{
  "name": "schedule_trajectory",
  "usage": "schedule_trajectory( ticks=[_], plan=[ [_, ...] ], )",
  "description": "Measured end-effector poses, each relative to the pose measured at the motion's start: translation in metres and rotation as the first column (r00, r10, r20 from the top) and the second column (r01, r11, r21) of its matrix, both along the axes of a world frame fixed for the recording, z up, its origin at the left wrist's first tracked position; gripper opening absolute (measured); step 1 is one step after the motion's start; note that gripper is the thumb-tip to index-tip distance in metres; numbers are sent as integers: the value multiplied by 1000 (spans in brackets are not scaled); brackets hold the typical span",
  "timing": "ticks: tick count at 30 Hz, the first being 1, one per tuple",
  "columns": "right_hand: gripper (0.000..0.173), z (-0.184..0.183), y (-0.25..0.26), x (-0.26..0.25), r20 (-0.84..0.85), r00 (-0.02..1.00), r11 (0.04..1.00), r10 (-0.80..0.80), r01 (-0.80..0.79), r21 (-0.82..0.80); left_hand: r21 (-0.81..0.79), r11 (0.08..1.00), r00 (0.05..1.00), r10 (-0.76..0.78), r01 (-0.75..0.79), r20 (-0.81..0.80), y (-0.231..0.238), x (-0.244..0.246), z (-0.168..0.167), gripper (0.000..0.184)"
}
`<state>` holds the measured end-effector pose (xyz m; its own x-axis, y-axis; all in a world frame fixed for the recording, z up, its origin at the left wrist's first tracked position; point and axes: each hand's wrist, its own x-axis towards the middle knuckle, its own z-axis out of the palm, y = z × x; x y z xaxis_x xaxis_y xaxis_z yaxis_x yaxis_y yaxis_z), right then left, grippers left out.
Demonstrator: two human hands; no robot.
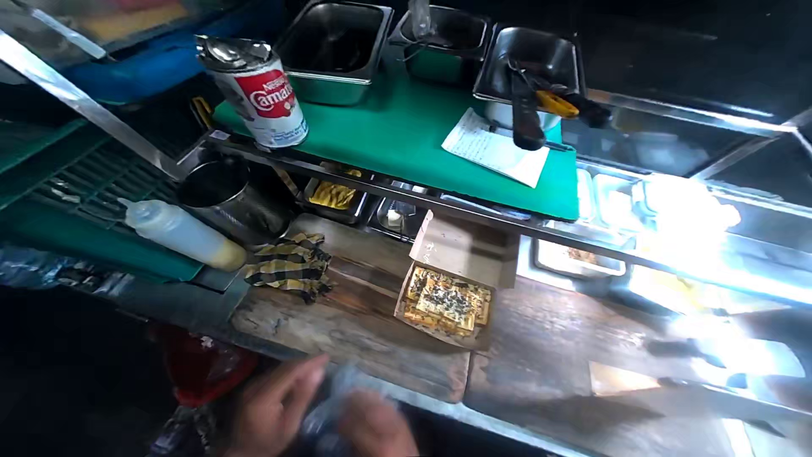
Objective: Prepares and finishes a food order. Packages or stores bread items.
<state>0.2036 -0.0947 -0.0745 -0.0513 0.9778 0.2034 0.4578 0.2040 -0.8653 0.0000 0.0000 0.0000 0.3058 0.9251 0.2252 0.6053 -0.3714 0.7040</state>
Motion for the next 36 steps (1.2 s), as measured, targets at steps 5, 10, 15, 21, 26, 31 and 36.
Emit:
schedule_trajectory(
  ticks=[5,10,15,21,26,31,36],
  plan=[
    [32,5,21,-18,229,963,934,145,-57,-352,-59,990,938,139,-127,318,84,-5,11,36],
    [18,50,-4,51,102,894,893,-436,415,174,-337,941,892,118,41,436,114,39,-16,29],
    [59,55,90,263,571,639,676,-515,712,-188,-563,818,949,77,115,305,169,124,-27,42],
    [63,58,134,266,45,712,714,-700,697,68,-544,837,989,128,-68,74,215,197,-38,53],
    [78,16,157,200,-297,751,808,-589,546,-221,-457,865,971,239,-205,16,183,196,-26,39],
    [78,21,150,181,-362,686,774,-631,587,-237,-450,876,964,-55,172,261,172,144,-8,61],
    [72,26,106,207,-353,625,680,-696,732,-46,-103,879,796,466,-465,386,154,-5,2,65]
  ],
)
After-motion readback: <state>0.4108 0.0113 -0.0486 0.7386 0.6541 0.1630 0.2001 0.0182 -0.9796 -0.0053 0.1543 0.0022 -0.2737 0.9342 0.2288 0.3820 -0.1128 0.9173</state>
